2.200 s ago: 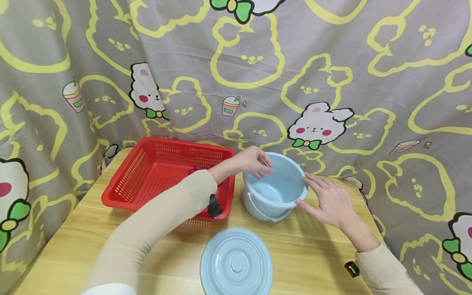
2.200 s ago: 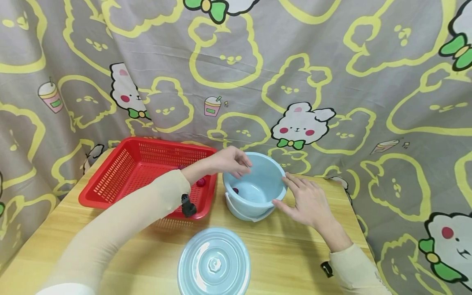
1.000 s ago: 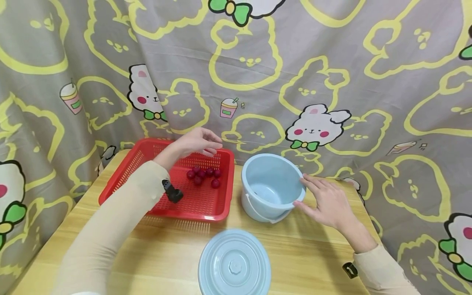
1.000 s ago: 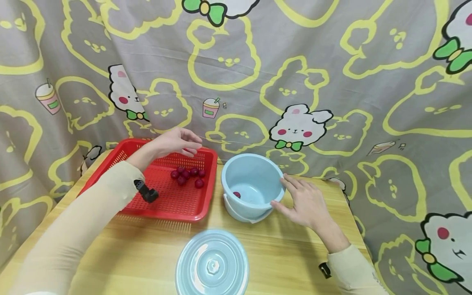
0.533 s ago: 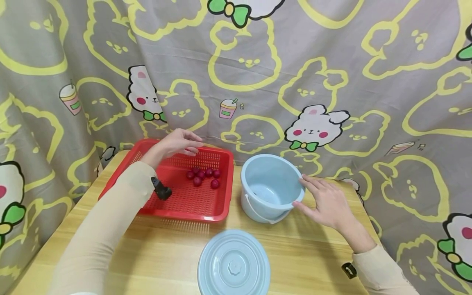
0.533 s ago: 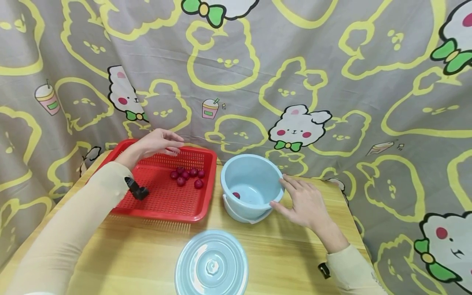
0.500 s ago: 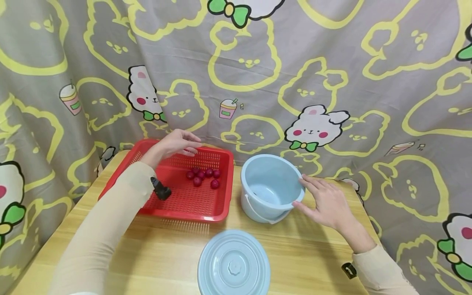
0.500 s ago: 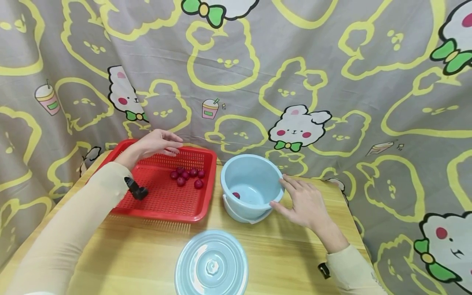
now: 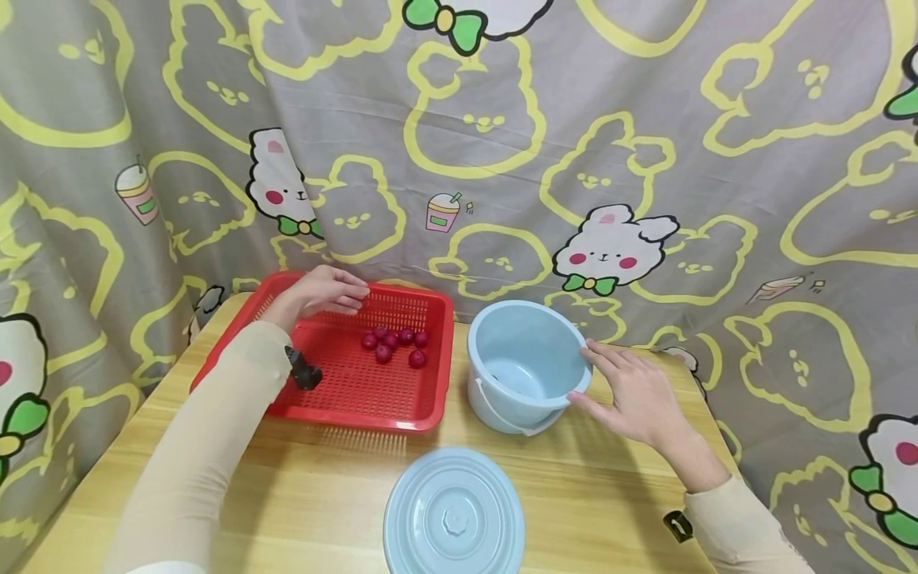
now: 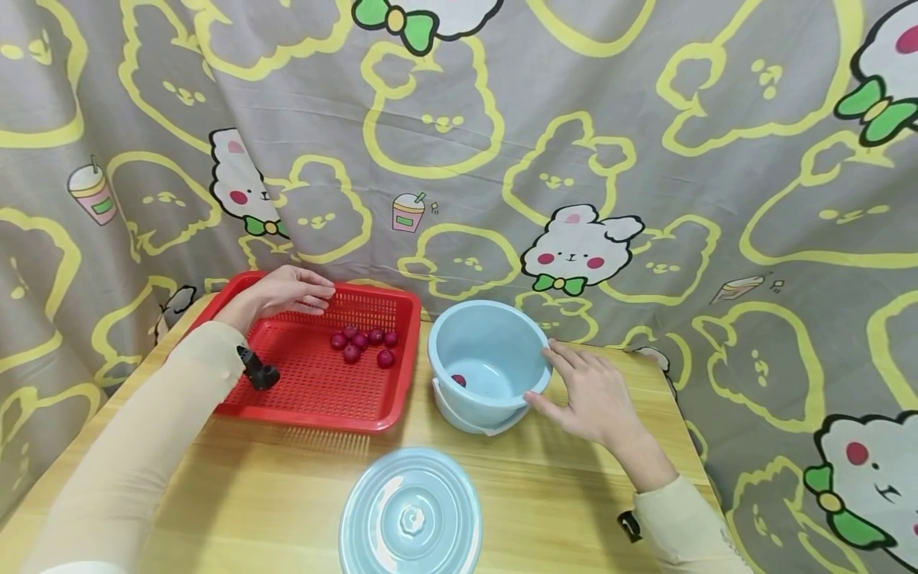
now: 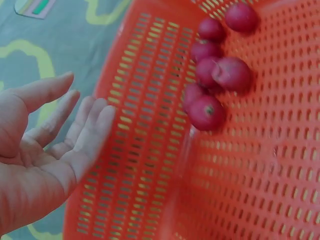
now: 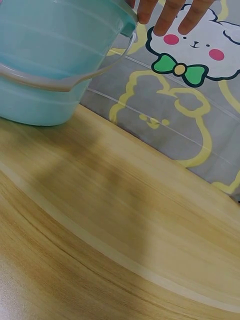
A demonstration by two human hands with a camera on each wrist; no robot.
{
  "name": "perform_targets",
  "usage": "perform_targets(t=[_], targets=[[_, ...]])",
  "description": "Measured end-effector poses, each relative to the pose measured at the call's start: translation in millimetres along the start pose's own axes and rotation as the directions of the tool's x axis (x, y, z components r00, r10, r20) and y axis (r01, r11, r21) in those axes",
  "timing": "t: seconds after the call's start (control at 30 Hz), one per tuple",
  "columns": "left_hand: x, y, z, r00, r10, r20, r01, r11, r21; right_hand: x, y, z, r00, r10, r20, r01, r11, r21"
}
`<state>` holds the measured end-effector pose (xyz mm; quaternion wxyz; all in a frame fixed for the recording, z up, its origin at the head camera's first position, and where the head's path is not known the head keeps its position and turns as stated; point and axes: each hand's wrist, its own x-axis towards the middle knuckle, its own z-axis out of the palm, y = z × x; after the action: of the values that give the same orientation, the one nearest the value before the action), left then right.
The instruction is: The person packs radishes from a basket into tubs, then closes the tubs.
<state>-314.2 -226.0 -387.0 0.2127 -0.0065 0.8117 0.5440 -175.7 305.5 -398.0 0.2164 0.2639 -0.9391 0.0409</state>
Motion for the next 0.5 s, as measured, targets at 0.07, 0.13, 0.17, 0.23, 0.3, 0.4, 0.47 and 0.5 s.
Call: perform_targets(t=[0.07,0.13,0.17,0.23,0.3,0.4,0.47,0.5], targets=[[1.0,-4.6,0.0,1.000,-0.012,0.010,0.012,1.000,-0.006,0.1,0,0,1.000,-0.001,0.000,0.001,1.000,0.000],[2.6,-9.2,0.2,0.999,-0.024,0.022,0.024,1.000,-0.015,0.3,0,0,1.000,-0.002,-0.002,0.002,1.000,-0.001],[3.3,-11.5,0.2,0.999,-0.029,0.026,0.030,0.999,-0.018,0.3,0,0,1.000,-0.002,-0.002,0.002,1.000,-0.001],[4.7,-16.2,-0.1,0.999,-0.039,0.039,0.039,0.999,-0.021,0.3,0,0,1.000,-0.001,-0.002,0.001,1.000,0.000],[6.3,-21.0,-0.1,0.998,-0.047,0.048,0.047,0.999,-0.019,0.1,0,0,1.000,0.000,-0.002,0.000,1.000,0.000],[8.2,-28.0,0.3,0.997,-0.052,0.061,0.053,0.999,-0.002,-0.1,0,0,1.000,0.001,-0.002,-0.001,1.000,0.002],[10.0,-32.3,1.2,0.996,-0.052,0.071,0.051,0.999,0.008,-0.2,0,-1,1.000,0.000,-0.001,0.000,1.000,0.003],[10.7,-34.2,1.9,0.996,-0.050,0.077,0.049,0.999,0.014,-0.2,0,-1,1.000,0.001,-0.001,-0.001,1.000,0.003]])
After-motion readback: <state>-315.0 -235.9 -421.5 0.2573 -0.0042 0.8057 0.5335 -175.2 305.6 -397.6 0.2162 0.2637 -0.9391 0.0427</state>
